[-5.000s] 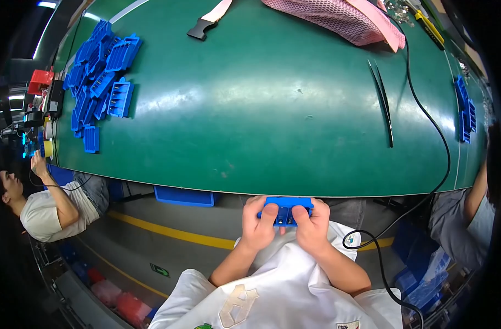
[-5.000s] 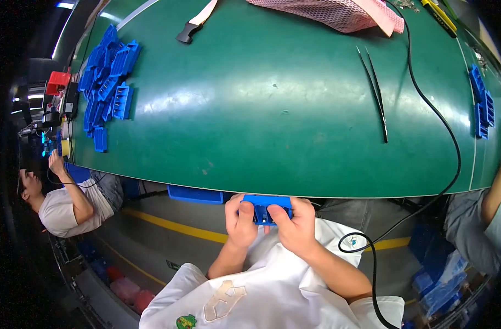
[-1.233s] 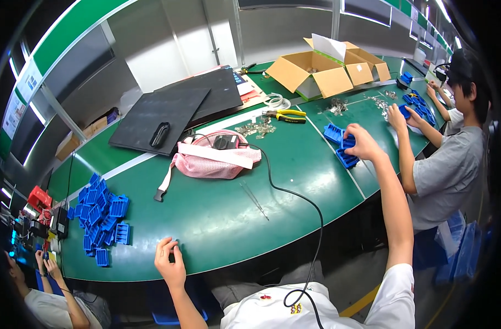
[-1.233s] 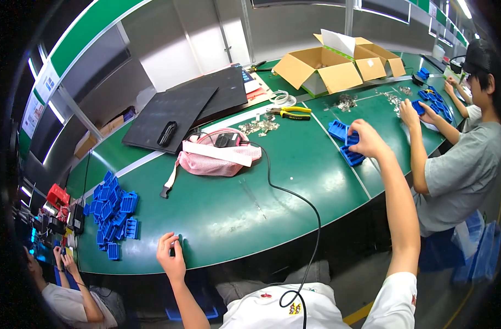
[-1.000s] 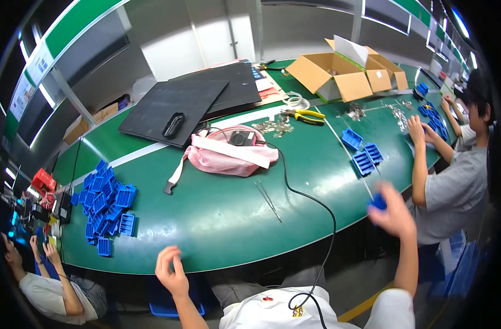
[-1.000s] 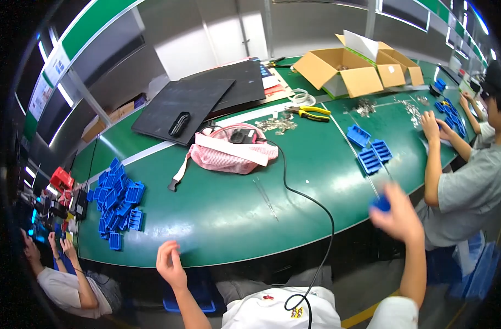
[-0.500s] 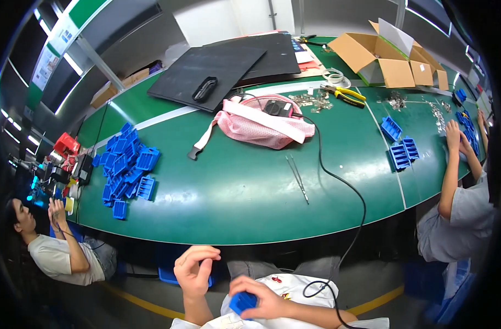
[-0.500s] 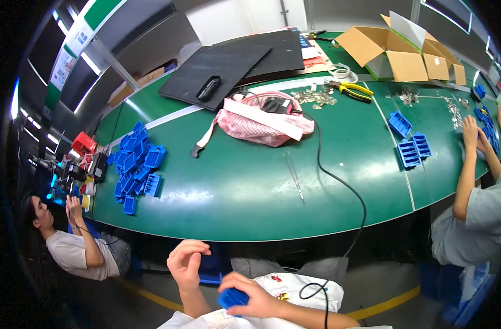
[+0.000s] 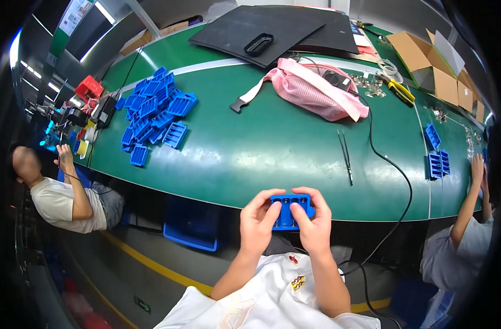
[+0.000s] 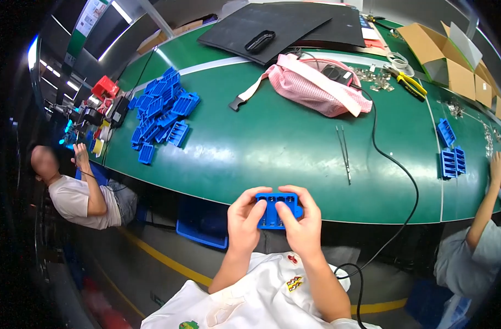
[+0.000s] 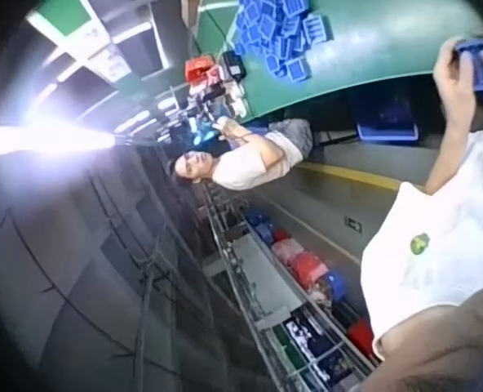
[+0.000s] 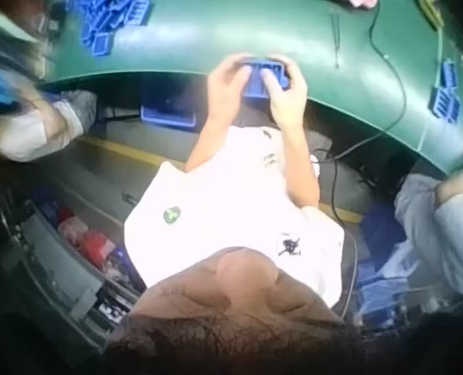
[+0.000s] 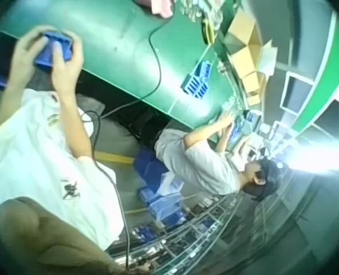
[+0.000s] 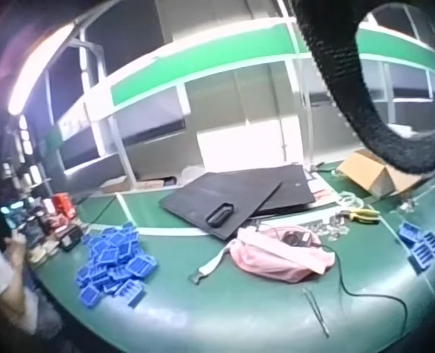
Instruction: Assembling small electronic components into blue plastic housings on a factory production line.
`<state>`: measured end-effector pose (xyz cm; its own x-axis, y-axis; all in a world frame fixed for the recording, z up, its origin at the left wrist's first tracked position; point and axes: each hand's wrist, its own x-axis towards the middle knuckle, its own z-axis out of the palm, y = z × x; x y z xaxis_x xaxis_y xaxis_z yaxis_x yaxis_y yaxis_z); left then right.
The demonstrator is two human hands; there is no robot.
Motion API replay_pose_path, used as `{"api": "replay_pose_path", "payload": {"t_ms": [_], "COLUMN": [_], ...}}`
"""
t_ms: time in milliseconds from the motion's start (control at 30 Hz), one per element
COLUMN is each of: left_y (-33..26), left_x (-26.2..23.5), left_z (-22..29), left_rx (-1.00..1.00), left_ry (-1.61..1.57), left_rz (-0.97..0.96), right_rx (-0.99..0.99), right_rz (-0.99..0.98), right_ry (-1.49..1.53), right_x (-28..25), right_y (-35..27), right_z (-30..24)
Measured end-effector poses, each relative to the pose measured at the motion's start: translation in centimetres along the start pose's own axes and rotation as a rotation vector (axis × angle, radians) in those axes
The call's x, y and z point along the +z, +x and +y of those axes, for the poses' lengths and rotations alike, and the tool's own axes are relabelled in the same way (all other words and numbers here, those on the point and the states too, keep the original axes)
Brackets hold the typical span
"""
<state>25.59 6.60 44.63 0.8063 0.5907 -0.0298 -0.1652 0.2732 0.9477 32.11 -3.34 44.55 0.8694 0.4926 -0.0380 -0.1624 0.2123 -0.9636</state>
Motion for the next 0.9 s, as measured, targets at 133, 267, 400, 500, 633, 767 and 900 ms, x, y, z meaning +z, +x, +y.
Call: {"api": "replay_pose_path", "payload": {"t_ms": [133,267,400,500,633,767,900], "left_y": [0.3,0.2,0.1,0.2,0.2,0.2,0.2], "left_x": [-0.1,0.4,0.6,0.8,1.1,1.3,1.3], "left_z": [-0.7,-0.3,0.1,-0.3,-0.5,-0.6,-1.0], "left_rx": [0.059,0.061,0.122,0.211,0.203,0.133,0.151], "left_ry": [0.046,0.102,0.207,0.250,0.237,0.206,0.142], "left_rz": [0.052,0.059,0.051,0.070,0.086,0.127,0.073], "right_rx": [0.027,0.066,0.039,-0.007,-0.013,0.066,-0.086], "right_rz": [-0.005,0.032,0.078,0.098,0.088,0.085,0.156], "right_ry": [-0.004,0.065,0.042,0.068,0.110,0.128,-0.065], "right_x": [0.4,0.6,0.8,0.9,0.6,0.5,0.5], "right_y": [0.0,-0.1,-0.3,-0.3,-0.3,-0.3,0.2], "right_z": [0.0,0.3,0.5,0.5,0.6,-0.1,0.6]}}
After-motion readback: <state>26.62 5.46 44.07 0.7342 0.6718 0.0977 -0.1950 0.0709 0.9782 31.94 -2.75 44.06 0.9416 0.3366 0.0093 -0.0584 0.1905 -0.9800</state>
